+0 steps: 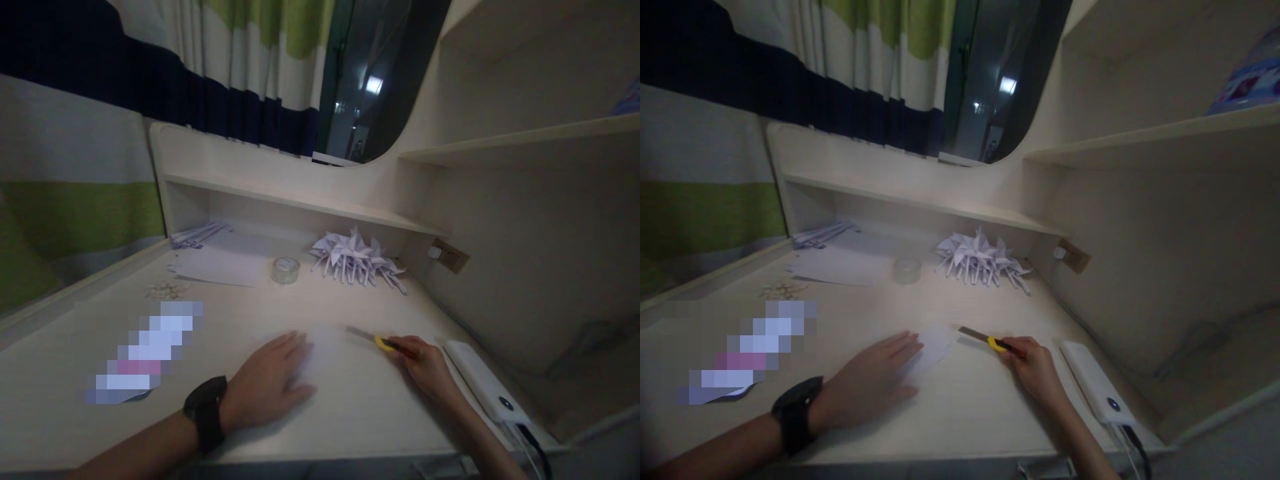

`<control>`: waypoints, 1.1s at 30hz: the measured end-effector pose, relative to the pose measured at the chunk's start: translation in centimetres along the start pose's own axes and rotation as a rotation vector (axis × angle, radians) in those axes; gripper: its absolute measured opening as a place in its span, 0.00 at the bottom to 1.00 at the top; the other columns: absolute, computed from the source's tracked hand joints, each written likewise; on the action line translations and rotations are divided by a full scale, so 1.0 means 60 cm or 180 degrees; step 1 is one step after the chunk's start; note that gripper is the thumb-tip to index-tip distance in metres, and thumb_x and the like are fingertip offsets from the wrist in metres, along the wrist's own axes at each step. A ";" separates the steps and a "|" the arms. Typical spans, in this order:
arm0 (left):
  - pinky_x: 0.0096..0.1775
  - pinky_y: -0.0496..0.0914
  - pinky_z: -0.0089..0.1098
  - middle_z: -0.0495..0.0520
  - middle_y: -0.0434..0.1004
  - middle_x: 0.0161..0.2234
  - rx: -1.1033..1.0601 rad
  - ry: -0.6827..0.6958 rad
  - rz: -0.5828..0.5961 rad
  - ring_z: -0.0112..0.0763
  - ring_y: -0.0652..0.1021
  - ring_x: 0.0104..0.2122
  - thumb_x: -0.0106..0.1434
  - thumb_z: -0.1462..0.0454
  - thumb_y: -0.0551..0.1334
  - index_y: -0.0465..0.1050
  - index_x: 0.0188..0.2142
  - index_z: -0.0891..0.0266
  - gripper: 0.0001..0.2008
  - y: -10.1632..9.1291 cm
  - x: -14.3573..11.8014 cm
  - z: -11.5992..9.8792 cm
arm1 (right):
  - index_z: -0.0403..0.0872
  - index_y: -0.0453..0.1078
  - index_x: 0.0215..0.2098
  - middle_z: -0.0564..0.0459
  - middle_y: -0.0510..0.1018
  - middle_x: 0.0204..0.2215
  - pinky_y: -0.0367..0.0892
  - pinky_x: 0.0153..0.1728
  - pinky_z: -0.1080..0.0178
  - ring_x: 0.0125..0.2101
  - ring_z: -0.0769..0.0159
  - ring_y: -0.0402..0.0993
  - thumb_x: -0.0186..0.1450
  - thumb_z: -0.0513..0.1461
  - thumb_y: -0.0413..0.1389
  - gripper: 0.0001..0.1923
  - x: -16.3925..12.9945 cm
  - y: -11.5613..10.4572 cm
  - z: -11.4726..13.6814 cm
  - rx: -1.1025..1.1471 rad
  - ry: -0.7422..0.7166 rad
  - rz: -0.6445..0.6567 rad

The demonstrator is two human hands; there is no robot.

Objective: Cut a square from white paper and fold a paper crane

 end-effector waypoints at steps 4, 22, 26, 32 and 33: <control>0.56 0.62 0.44 0.59 0.61 0.60 -0.0041 0.0033 0.0057 0.43 0.64 0.58 0.63 0.55 0.57 0.58 0.60 0.57 0.26 0.009 -0.006 -0.020 | 0.48 0.76 0.43 0.46 0.80 0.38 0.68 0.41 0.55 0.37 0.56 0.75 0.60 0.39 0.54 0.14 0.005 -0.007 -0.014 -0.0356 0.0120 -0.0106; 0.55 0.63 0.46 0.58 0.60 0.61 0.0535 0.0619 0.0346 0.44 0.64 0.58 0.65 0.74 0.46 0.54 0.62 0.57 0.27 0.080 -0.009 -0.057 | 0.47 0.75 0.43 0.45 0.79 0.40 0.67 0.44 0.56 0.40 0.56 0.75 0.63 0.37 0.51 0.13 -0.004 -0.003 -0.011 -0.0891 -0.0198 -0.0332; 0.53 0.64 0.47 0.62 0.54 0.63 0.0708 0.0650 0.0291 0.48 0.65 0.57 0.65 0.73 0.47 0.54 0.61 0.61 0.25 0.088 -0.006 -0.059 | 0.47 0.75 0.43 0.45 0.79 0.39 0.67 0.44 0.56 0.40 0.56 0.75 0.63 0.37 0.52 0.13 -0.006 -0.004 -0.006 -0.0900 -0.0207 -0.0344; 0.53 0.66 0.39 0.61 0.64 0.58 0.0536 0.0704 0.0257 0.42 0.70 0.54 0.67 0.70 0.48 0.59 0.58 0.62 0.20 0.070 -0.005 -0.066 | 0.46 0.74 0.45 0.45 0.79 0.41 0.67 0.45 0.56 0.41 0.56 0.75 0.63 0.37 0.51 0.15 -0.007 -0.005 -0.006 -0.0892 -0.0144 -0.0302; 0.53 0.66 0.38 0.60 0.66 0.57 0.0397 0.0681 0.0254 0.40 0.71 0.53 0.67 0.69 0.49 0.61 0.57 0.60 0.19 0.060 -0.006 -0.067 | 0.46 0.74 0.45 0.45 0.79 0.41 0.68 0.45 0.56 0.41 0.56 0.75 0.62 0.37 0.51 0.15 -0.007 -0.006 -0.006 -0.0886 -0.0130 -0.0307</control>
Point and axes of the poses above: each hand's wrist, its own x-axis towards the middle knuckle, its own y-axis out of the palm, z = x × y, the point moved 9 cm from there along x, towards the middle knuckle
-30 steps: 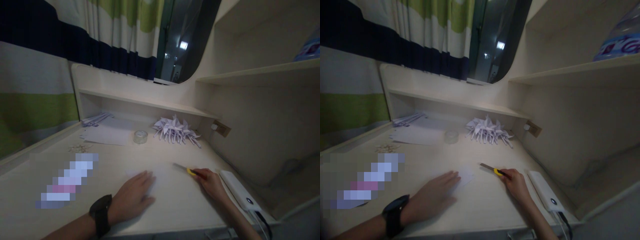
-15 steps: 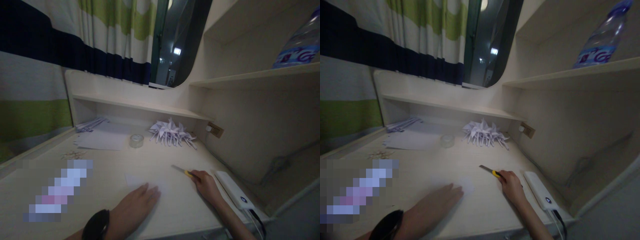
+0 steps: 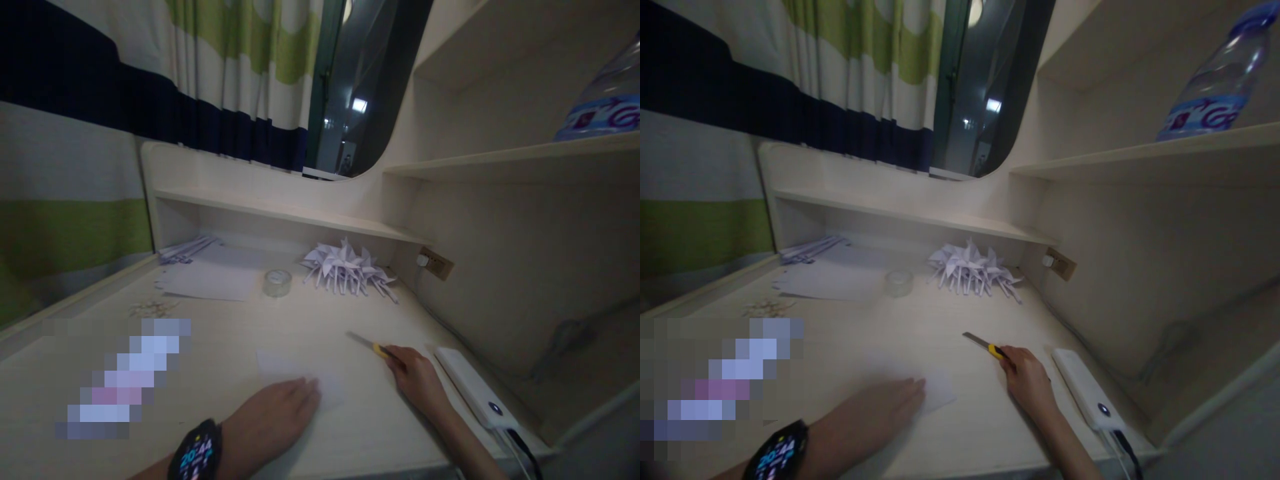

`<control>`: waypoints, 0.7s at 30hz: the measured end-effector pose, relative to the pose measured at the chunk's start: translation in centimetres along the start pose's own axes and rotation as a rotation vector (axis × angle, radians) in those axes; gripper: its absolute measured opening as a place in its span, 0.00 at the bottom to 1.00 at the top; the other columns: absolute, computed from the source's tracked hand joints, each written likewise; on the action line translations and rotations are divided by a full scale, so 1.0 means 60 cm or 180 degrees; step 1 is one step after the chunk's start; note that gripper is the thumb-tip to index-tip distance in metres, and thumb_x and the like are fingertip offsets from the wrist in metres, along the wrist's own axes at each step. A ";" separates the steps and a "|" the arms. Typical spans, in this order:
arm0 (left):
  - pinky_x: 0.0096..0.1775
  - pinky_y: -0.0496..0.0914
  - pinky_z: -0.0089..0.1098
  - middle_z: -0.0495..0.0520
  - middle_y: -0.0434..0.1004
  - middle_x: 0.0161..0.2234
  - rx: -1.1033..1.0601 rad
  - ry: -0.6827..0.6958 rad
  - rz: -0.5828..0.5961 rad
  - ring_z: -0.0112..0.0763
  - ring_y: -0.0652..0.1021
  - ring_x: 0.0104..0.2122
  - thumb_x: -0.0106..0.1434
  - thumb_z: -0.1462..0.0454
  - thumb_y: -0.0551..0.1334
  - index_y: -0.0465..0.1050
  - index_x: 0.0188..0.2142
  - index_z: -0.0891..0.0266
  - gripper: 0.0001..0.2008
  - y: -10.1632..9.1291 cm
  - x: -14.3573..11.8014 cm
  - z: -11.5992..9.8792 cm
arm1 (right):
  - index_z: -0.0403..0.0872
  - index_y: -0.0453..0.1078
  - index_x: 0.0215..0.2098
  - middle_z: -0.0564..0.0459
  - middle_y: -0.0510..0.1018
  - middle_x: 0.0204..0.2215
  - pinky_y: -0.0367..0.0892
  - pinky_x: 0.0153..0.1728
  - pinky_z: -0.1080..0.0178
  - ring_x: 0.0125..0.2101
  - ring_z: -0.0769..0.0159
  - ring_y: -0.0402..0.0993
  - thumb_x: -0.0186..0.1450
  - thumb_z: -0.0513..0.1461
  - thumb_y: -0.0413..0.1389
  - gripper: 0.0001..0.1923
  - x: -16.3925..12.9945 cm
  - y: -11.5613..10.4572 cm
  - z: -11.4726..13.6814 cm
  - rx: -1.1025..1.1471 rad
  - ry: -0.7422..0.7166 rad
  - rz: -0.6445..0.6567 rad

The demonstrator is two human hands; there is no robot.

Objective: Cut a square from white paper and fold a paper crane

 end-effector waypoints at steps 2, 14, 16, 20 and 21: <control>0.51 0.68 0.37 0.56 0.70 0.54 -0.0317 -0.0058 -0.0046 0.39 0.73 0.50 0.68 0.65 0.50 0.65 0.53 0.57 0.16 -0.023 -0.004 0.000 | 0.46 0.74 0.45 0.46 0.79 0.42 0.67 0.46 0.55 0.42 0.56 0.74 0.61 0.36 0.52 0.15 0.001 -0.002 0.002 0.0022 -0.0027 -0.0027; 0.30 0.69 0.31 0.53 0.80 0.29 -0.2845 -0.1927 -0.1840 0.37 0.76 0.29 0.62 0.52 0.57 0.80 0.31 0.62 0.18 -0.147 0.023 0.151 | 0.45 0.75 0.43 0.42 0.79 0.41 0.66 0.49 0.48 0.44 0.51 0.74 0.57 0.49 0.59 0.21 0.078 0.012 0.094 0.2447 0.0518 -0.0025; 0.25 0.66 0.29 0.55 0.79 0.29 -0.3712 -0.2202 -0.2145 0.34 0.75 0.25 0.58 0.50 0.60 0.79 0.36 0.66 0.20 -0.139 0.038 0.175 | 0.45 0.69 0.51 0.42 0.79 0.41 0.68 0.45 0.52 0.43 0.53 0.75 0.57 0.52 0.59 0.28 0.109 0.049 0.150 0.3644 0.0750 0.0468; 0.27 0.66 0.28 0.58 0.79 0.31 -0.4594 -0.2059 -0.2298 0.33 0.75 0.26 0.55 0.49 0.63 0.78 0.38 0.68 0.23 -0.110 0.067 0.189 | 0.44 0.71 0.45 0.46 0.80 0.31 0.72 0.34 0.57 0.31 0.59 0.78 0.50 0.52 0.64 0.29 0.161 0.108 0.240 0.4515 0.1055 0.0776; 0.28 0.66 0.28 0.59 0.79 0.31 -0.4612 -0.2003 -0.2270 0.34 0.75 0.28 0.55 0.50 0.63 0.78 0.37 0.68 0.23 -0.102 0.069 0.191 | 0.42 0.73 0.39 0.48 0.79 0.27 0.72 0.32 0.59 0.27 0.61 0.77 0.47 0.52 0.66 0.27 0.171 0.115 0.245 0.4480 0.1112 0.0583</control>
Point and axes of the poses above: each hand's wrist, its own x-axis towards the middle knuckle, its own y-axis out of the palm, z = x × y, the point moved 9 cm from there along x, towards the middle knuckle
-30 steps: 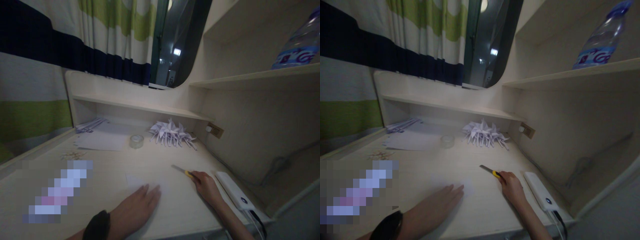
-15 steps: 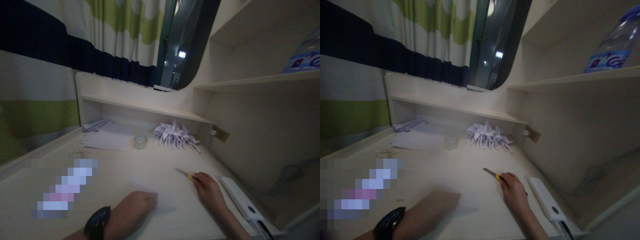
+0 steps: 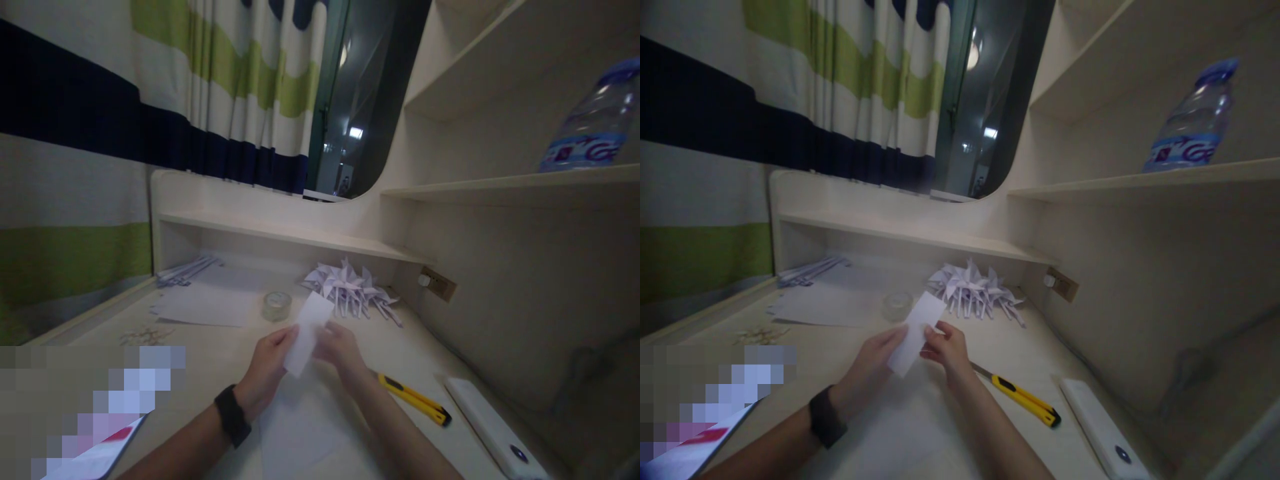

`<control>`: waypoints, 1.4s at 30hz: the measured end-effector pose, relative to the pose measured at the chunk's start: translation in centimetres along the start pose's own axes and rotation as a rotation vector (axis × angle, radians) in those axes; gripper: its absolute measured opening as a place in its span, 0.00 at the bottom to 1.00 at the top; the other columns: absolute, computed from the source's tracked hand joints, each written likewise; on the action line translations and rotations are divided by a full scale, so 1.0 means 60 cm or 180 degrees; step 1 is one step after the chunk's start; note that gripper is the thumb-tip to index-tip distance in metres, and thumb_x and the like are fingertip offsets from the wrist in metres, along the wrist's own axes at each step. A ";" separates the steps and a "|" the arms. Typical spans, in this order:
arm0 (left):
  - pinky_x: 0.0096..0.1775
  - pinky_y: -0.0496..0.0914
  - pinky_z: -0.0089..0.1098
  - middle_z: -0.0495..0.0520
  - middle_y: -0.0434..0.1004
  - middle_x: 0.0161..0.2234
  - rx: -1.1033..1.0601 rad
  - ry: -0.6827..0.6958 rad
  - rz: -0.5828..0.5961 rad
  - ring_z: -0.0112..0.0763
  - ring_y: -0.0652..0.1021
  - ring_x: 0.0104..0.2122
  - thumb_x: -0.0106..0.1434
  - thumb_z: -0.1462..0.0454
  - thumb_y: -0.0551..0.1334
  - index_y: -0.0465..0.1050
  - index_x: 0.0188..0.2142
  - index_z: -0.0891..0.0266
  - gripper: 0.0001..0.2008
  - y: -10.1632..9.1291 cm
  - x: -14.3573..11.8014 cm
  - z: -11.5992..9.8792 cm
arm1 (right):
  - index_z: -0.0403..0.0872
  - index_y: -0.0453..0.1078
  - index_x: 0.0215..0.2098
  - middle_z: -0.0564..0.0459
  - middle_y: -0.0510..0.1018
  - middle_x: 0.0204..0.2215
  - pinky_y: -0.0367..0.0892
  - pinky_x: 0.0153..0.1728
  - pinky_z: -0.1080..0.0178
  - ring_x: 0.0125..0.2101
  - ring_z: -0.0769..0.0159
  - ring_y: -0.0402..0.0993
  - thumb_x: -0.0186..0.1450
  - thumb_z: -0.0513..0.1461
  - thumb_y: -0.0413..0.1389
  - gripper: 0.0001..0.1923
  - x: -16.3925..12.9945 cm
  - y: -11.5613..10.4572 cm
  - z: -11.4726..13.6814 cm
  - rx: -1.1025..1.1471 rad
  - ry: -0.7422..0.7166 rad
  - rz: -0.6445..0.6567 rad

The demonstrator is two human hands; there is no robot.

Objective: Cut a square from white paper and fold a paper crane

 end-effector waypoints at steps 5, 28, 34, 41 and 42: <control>0.25 0.65 0.29 0.57 0.77 0.24 0.0611 -0.0408 0.0055 0.34 0.74 0.24 0.53 0.49 0.65 0.79 0.28 0.69 0.22 -0.032 0.009 0.050 | 0.42 0.68 0.18 0.57 0.69 0.14 0.68 0.21 0.63 0.16 0.69 0.67 0.42 0.53 0.67 0.23 0.014 -0.014 -0.018 -0.0139 -0.0157 -0.0570; 0.29 0.73 0.32 0.59 0.77 0.35 0.0426 -0.0624 -0.0187 0.36 0.79 0.30 0.47 0.58 0.69 0.68 0.38 0.64 0.21 -0.088 0.034 0.055 | 0.39 0.73 0.27 0.52 0.74 0.19 0.61 0.16 0.68 0.16 0.69 0.67 0.45 0.44 0.67 0.18 0.034 -0.047 -0.093 -0.0176 0.0236 0.0222; 0.25 0.71 0.29 0.60 0.77 0.38 0.0825 -0.0691 0.0315 0.39 0.78 0.33 0.51 0.56 0.67 0.71 0.41 0.65 0.20 -0.075 0.033 0.056 | 0.39 0.72 0.25 0.54 0.73 0.17 0.61 0.15 0.68 0.15 0.70 0.67 0.44 0.44 0.68 0.18 0.024 -0.033 -0.084 -0.0289 0.0343 0.0588; 0.25 0.72 0.30 0.58 0.78 0.32 0.0839 -0.0689 0.0551 0.35 0.76 0.28 0.50 0.56 0.67 0.74 0.36 0.67 0.18 -0.073 0.035 0.058 | 0.39 0.71 0.23 0.55 0.72 0.15 0.61 0.14 0.70 0.14 0.72 0.66 0.42 0.46 0.69 0.20 0.017 -0.029 -0.069 -0.0230 0.0315 0.0578; 0.25 0.71 0.30 0.57 0.77 0.31 0.0825 -0.0690 0.0564 0.34 0.76 0.27 0.50 0.57 0.68 0.74 0.36 0.67 0.17 -0.073 0.035 0.059 | 0.39 0.71 0.24 0.55 0.72 0.15 0.61 0.14 0.69 0.14 0.72 0.66 0.43 0.47 0.69 0.20 0.017 -0.030 -0.070 -0.0217 0.0292 0.0579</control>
Point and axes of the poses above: each hand's wrist, its own x-axis towards the middle knuckle, its own y-axis out of the palm, z = x × y, the point moved 9 cm from there along x, towards the middle knuckle
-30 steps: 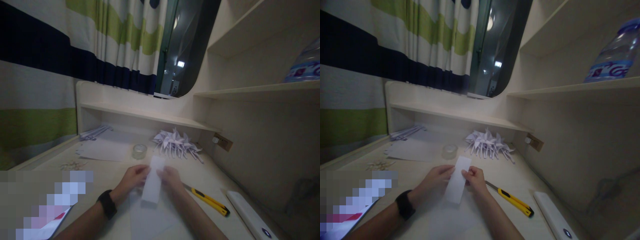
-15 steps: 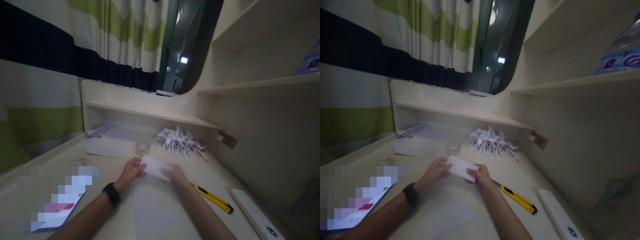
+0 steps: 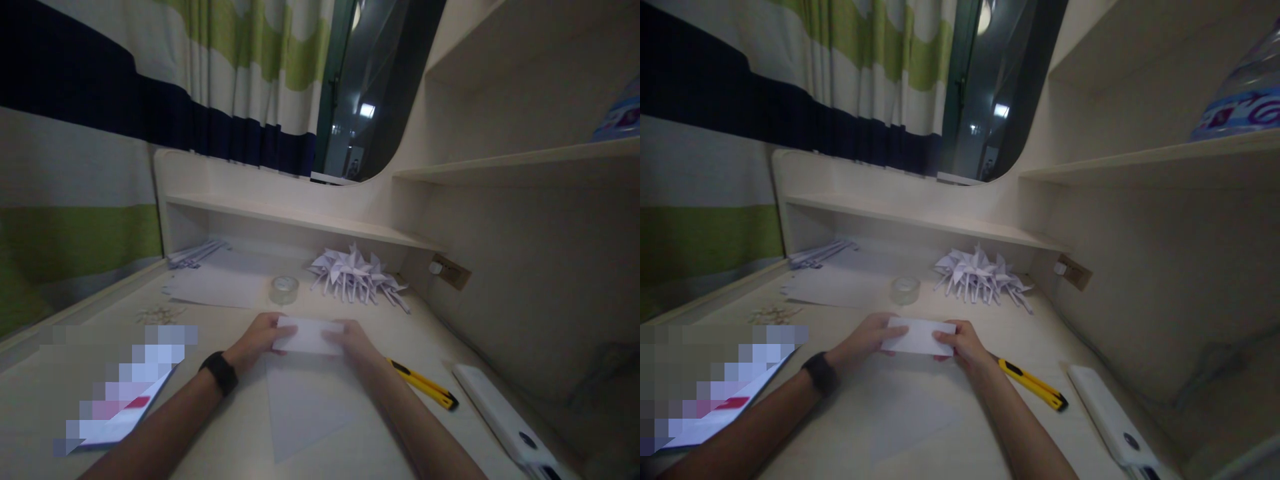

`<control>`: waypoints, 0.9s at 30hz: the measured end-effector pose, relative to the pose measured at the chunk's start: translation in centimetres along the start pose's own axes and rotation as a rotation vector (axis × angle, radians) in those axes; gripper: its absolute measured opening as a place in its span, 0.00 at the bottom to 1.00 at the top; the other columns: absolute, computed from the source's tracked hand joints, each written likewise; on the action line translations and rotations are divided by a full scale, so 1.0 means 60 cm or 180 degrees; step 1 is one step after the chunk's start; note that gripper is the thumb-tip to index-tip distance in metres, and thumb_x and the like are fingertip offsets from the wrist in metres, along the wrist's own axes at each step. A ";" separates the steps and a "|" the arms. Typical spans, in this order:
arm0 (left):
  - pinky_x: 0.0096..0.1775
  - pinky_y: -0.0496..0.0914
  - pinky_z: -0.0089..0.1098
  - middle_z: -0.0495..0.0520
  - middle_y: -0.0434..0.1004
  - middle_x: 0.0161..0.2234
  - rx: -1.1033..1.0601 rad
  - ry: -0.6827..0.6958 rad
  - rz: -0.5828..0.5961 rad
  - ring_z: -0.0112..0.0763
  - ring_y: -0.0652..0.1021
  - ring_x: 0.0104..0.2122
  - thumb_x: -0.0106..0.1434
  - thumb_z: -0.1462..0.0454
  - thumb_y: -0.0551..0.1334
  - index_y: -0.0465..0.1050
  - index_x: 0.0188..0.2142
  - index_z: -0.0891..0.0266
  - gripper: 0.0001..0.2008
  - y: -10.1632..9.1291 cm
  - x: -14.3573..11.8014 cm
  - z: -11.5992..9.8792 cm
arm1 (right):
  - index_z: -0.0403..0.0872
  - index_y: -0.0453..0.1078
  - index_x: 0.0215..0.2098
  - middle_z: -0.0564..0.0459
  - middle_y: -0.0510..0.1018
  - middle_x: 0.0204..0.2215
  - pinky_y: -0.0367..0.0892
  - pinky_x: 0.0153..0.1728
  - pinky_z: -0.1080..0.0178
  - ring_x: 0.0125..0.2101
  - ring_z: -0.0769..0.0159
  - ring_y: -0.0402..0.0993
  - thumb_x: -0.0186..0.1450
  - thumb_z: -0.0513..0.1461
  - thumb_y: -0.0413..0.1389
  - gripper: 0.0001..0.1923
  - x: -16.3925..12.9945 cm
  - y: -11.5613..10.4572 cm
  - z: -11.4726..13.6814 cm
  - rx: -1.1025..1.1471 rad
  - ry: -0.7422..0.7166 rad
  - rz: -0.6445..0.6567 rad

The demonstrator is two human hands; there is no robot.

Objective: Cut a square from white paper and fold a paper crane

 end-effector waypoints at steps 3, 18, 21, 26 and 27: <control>0.24 0.69 0.30 0.56 0.77 0.27 -0.0017 0.0031 0.0132 0.32 0.75 0.24 0.51 0.56 0.68 0.75 0.34 0.68 0.17 0.006 0.001 0.002 | 0.39 0.72 0.25 0.54 0.73 0.16 0.62 0.15 0.69 0.15 0.72 0.66 0.45 0.46 0.68 0.19 -0.003 -0.005 -0.008 0.0028 -0.0033 0.0008; 0.29 0.67 0.31 0.60 0.80 0.30 0.0053 0.0186 -0.0047 0.39 0.77 0.29 0.50 0.55 0.67 0.78 0.36 0.70 0.20 0.004 -0.002 -0.006 | 0.38 0.75 0.30 0.48 0.78 0.23 0.69 0.20 0.66 0.19 0.69 0.71 0.47 0.45 0.67 0.19 -0.012 0.003 -0.026 0.0156 0.0049 -0.0039; 0.29 0.67 0.31 0.59 0.80 0.30 0.0016 0.0186 -0.0087 0.39 0.77 0.29 0.50 0.55 0.67 0.78 0.36 0.70 0.20 0.003 -0.003 -0.008 | 0.38 0.75 0.30 0.48 0.78 0.23 0.70 0.20 0.66 0.20 0.68 0.72 0.48 0.45 0.67 0.19 -0.011 0.001 -0.029 0.0184 0.0042 -0.0080; 0.27 0.65 0.30 0.60 0.80 0.32 -0.0080 0.0191 0.0065 0.36 0.77 0.28 0.52 0.55 0.66 0.77 0.37 0.69 0.19 0.009 -0.004 -0.005 | 0.38 0.76 0.32 0.48 0.79 0.26 0.71 0.21 0.65 0.22 0.67 0.73 0.48 0.44 0.67 0.19 -0.015 0.001 -0.017 0.0256 -0.0020 -0.0153; 0.26 0.65 0.29 0.60 0.80 0.32 -0.0097 0.0175 0.0085 0.35 0.76 0.27 0.52 0.55 0.66 0.77 0.37 0.69 0.19 0.010 -0.003 -0.003 | 0.39 0.76 0.32 0.47 0.79 0.26 0.72 0.22 0.65 0.23 0.66 0.74 0.48 0.44 0.67 0.19 -0.015 0.001 -0.015 0.0276 -0.0029 -0.0160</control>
Point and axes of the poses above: each hand's wrist, its own x-axis towards the middle knuckle, its own y-axis out of the palm, z = x × y, the point moved 9 cm from there along x, towards the middle knuckle
